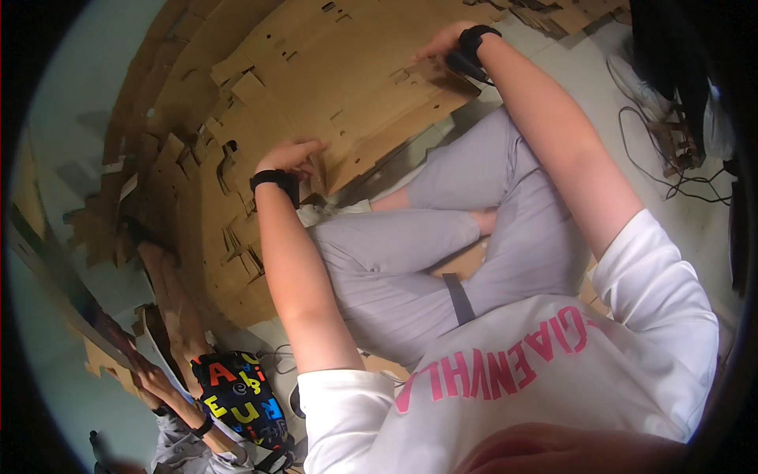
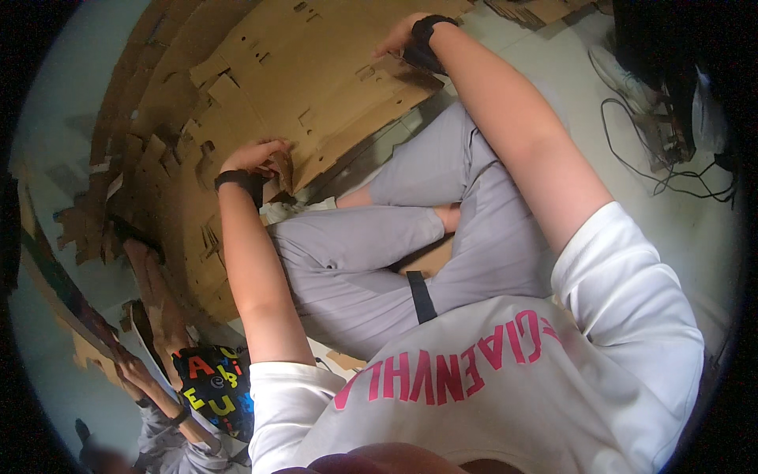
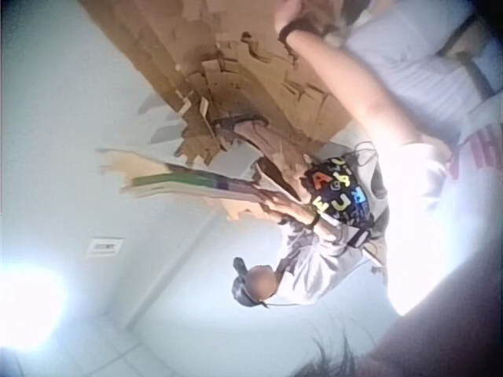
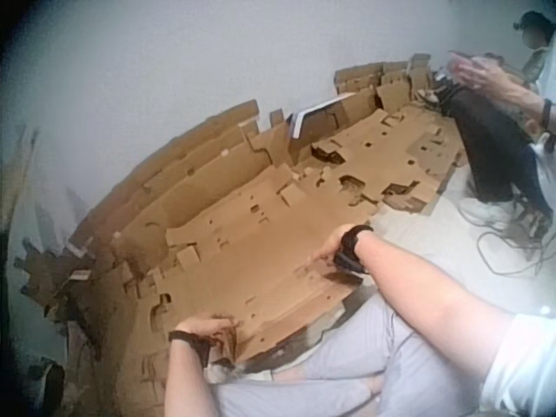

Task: Assembling and folding cardboard shipping boxes while sitting on the floor.

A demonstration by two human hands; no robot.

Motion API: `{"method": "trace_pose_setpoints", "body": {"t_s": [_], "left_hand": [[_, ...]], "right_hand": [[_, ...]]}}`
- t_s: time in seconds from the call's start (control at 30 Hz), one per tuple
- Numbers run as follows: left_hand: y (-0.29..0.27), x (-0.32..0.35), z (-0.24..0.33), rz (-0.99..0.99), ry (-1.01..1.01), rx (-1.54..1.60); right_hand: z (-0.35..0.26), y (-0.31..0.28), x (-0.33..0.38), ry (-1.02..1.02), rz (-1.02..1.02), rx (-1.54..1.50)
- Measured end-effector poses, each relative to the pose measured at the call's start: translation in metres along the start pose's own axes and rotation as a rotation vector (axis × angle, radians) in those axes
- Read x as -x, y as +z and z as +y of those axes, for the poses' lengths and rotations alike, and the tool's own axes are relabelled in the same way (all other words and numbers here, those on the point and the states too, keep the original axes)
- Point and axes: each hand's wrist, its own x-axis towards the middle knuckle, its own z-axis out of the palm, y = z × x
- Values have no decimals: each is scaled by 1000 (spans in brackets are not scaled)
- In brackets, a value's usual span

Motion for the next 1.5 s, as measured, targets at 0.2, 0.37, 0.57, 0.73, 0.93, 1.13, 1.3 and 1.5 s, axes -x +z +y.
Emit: {"method": "trace_pose_setpoints", "body": {"t_s": [0.2, 0.37, 0.57, 0.73, 0.93, 1.13, 1.3, 1.5], "left_hand": [[-29, 0, -35, -19, 201, -189], [-51, 26, -60, -45, -73, -294], [-38, 16, -49, 383, 348, 36], [-27, 2, -33, 230, 486, 223], [-2, -2, -20, 88, 205, 417], [-19, -7, -25, 96, 154, 1129], [-49, -7, -60, 388, 215, 1491], [-65, -16, -74, 555, 154, 1423]], "right_hand": [[12, -16, 6, 94, -92, -167], [37, -32, -1, 12, 32, -48], [50, -26, -38, -107, 433, 75], [53, -25, -51, -349, 201, -774], [46, -11, -23, -308, 270, -1020], [30, -19, -27, -204, 173, -1045], [29, -16, -48, -147, 160, -864], [22, -14, -49, -416, 385, -829]]}}
